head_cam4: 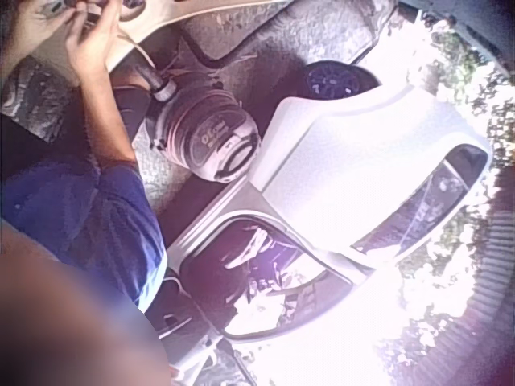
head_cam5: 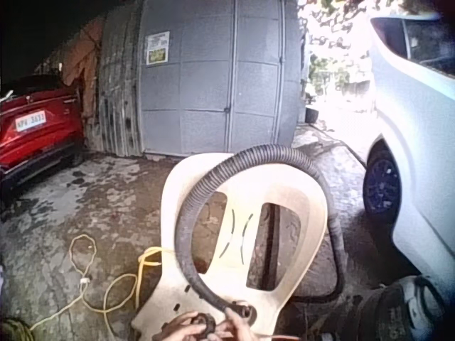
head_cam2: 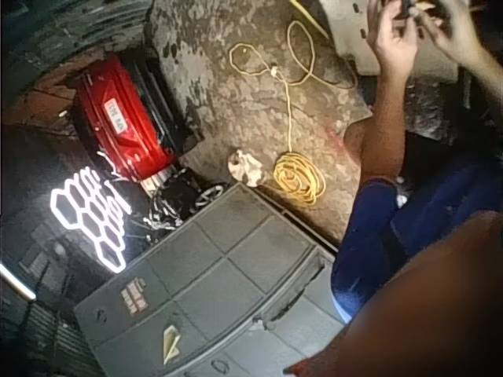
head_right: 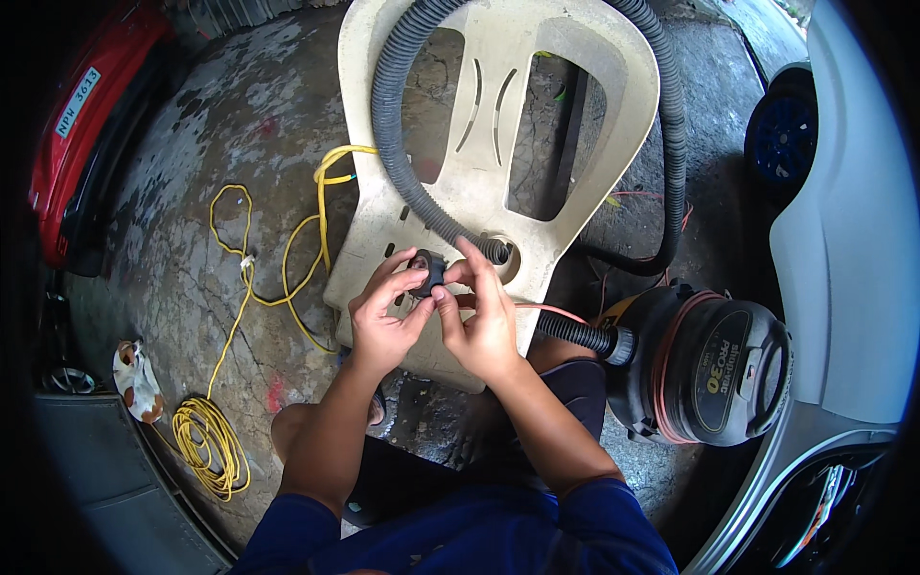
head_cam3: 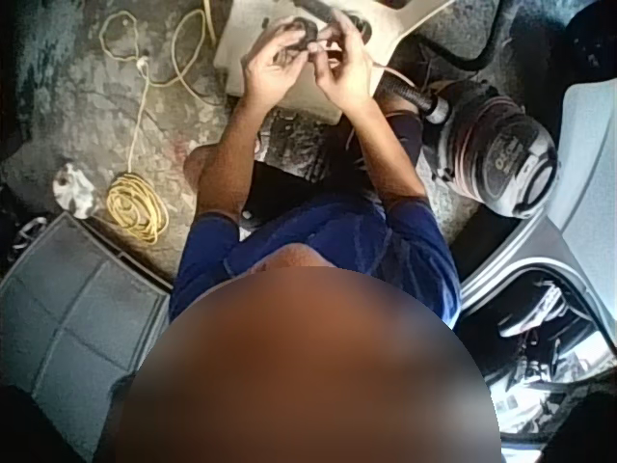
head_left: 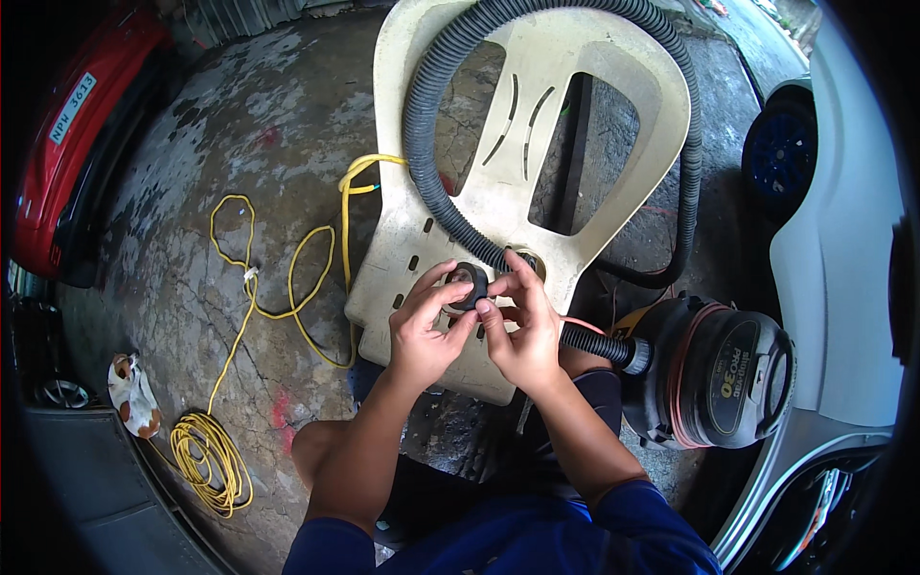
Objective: Repairing a damaged electrical wire using black electrical tape.
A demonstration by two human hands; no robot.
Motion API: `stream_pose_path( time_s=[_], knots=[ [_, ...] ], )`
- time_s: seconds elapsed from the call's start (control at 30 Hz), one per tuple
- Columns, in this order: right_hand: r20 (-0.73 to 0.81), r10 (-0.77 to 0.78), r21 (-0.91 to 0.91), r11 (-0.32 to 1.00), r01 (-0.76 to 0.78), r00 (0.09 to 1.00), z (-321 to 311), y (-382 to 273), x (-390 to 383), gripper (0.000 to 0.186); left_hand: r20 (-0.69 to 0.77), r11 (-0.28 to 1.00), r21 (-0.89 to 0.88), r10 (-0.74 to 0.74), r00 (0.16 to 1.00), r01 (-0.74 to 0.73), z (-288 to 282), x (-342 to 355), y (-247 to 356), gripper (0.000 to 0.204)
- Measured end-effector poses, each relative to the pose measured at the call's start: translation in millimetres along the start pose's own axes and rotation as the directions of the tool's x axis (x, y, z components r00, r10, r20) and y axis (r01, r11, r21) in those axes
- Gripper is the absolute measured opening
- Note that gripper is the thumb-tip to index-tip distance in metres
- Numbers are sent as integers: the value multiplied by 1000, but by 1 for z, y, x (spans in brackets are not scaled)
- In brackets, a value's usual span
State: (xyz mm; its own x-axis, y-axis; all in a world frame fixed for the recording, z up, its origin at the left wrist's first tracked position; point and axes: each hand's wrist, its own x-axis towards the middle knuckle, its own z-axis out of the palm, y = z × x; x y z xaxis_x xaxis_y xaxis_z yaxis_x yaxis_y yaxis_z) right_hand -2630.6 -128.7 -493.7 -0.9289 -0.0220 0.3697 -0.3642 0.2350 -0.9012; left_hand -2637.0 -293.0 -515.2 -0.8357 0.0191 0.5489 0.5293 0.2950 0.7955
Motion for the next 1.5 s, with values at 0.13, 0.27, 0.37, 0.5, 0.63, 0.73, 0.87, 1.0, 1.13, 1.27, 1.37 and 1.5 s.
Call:
stream_pose_path(
  time_s=[0.13,0.27,0.37,0.5,0.63,0.73,0.87,1.0,1.13,1.27,1.37,1.5],
  knots=[
    [-3,-7,-86,996,7,1000,0,-11,4,71,-34,994,96,50,998,-47,1,5,10,38],
    [31,46,-78,996,-43,998,-1,-10,4,70,-41,974,194,125,991,-114,2,4,8,35],
    [62,138,-29,990,-136,989,-4,-16,5,70,-36,975,194,116,993,-107,2,5,8,35],
    [-39,29,5,1000,-29,999,-2,-11,6,74,-18,978,186,95,995,-90,2,8,12,35],
    [-19,-51,-125,991,48,999,-5,-6,4,79,-31,977,200,85,996,-77,2,7,13,36],
    [-23,-29,-130,991,26,999,-8,-8,7,82,-26,980,185,74,997,-67,3,7,15,35],
    [29,15,-114,993,-12,999,-14,-11,10,84,34,974,201,100,994,-104,2,6,9,35],
    [136,38,-196,981,-11,990,-21,-4,7,77,114,965,235,88,990,-113,1,3,10,37],
    [125,45,-163,986,-24,991,-29,10,-1,66,327,991,20,-133,936,134,-2,1,21,51],
    [84,70,-77,995,-64,994,-41,21,-7,52,535,861,-215,-291,793,461,-6,2,21,61],
    [131,177,82,979,-188,976,-48,10,-12,46,610,847,19,-432,665,532,-9,7,31,58],
    [137,192,267,938,-223,972,-53,-14,-18,37,466,949,81,-306,830,304,-6,0,25,51]
  ],
)
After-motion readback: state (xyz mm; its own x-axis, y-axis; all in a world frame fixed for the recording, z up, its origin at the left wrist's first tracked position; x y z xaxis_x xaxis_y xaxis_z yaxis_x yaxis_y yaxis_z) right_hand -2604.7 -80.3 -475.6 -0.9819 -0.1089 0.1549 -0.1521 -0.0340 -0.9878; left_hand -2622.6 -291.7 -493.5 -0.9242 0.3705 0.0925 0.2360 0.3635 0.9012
